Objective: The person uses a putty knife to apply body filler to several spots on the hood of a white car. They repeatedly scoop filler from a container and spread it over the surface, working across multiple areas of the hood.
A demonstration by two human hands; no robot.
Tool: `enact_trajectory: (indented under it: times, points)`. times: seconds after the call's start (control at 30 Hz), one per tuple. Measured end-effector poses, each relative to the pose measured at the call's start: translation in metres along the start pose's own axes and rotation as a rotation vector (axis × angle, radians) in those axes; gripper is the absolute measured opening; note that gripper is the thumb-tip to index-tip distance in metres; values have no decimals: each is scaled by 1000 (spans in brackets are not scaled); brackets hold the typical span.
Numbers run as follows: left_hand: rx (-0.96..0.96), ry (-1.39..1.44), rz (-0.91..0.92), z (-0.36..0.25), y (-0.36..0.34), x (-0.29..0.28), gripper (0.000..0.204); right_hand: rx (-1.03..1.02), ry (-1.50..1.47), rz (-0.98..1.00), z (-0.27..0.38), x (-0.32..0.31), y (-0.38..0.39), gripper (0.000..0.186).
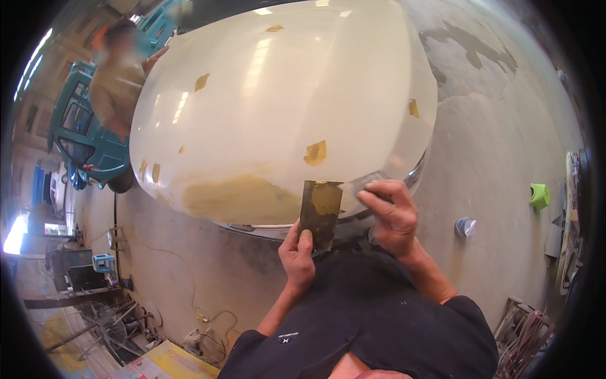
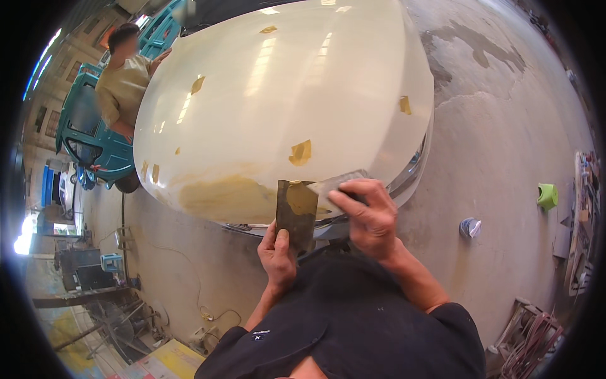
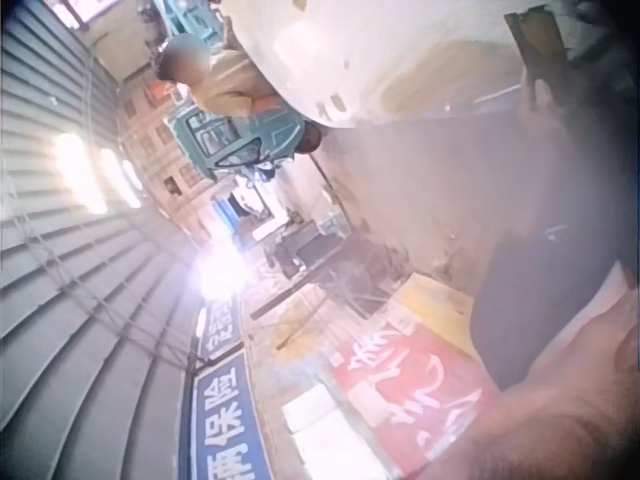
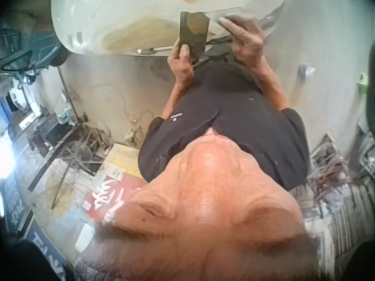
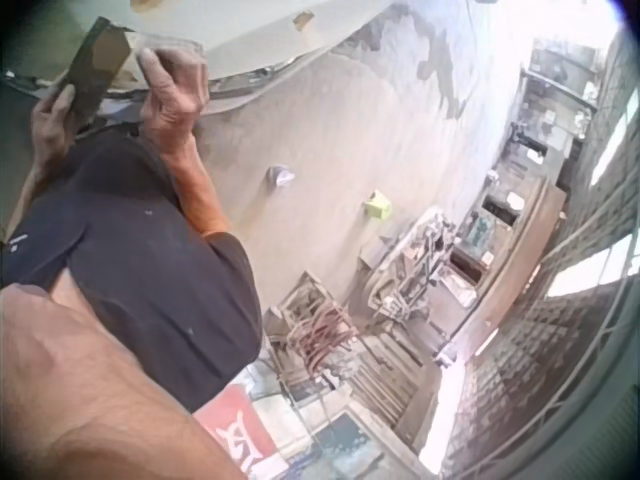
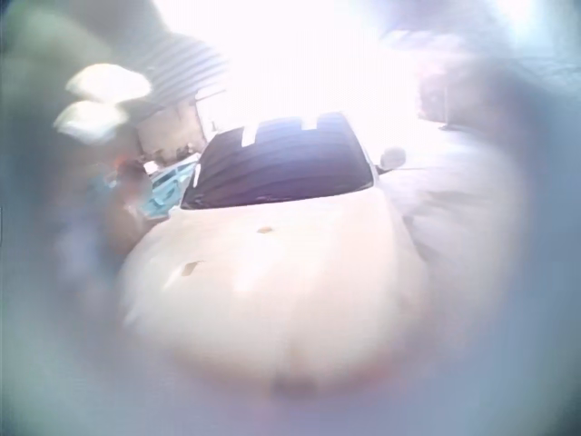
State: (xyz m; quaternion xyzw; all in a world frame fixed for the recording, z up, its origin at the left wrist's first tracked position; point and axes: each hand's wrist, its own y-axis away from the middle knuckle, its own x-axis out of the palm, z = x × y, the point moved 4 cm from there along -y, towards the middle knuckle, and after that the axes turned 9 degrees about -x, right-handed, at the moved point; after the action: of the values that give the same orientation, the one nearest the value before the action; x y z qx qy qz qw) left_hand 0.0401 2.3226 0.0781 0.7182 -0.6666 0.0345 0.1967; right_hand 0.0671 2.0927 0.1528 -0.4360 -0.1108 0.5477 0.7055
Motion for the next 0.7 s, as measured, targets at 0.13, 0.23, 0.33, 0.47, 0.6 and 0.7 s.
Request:
enact_trajectory:
  times: [0.13, 0.23, 0.33, 0.47, 0.6, 0.7]
  points:
    - [8, -61, 28, -2, 0, 12, 37, -251, 202, 77, 6, 2, -11, 47]
    - [6, -116, 40, -1, 0, 20, 37, -262, 230, 85, 0, -3, -11, 44]
    - [4, -161, 47, -2, 3, 34, 37, -261, 229, 127, -6, -8, -7, 44]
    - [-22, -151, 68, -3, 0, 48, 39, -252, 164, 185, -21, -11, 12, 45]
    - [-44, -77, 19, 2, 0, 61, 40, -218, 59, 225, -37, -24, 22, 45]
    - [9, -6, -102, 2, -5, 66, 38, -155, -98, 209, -53, -43, 28, 43]
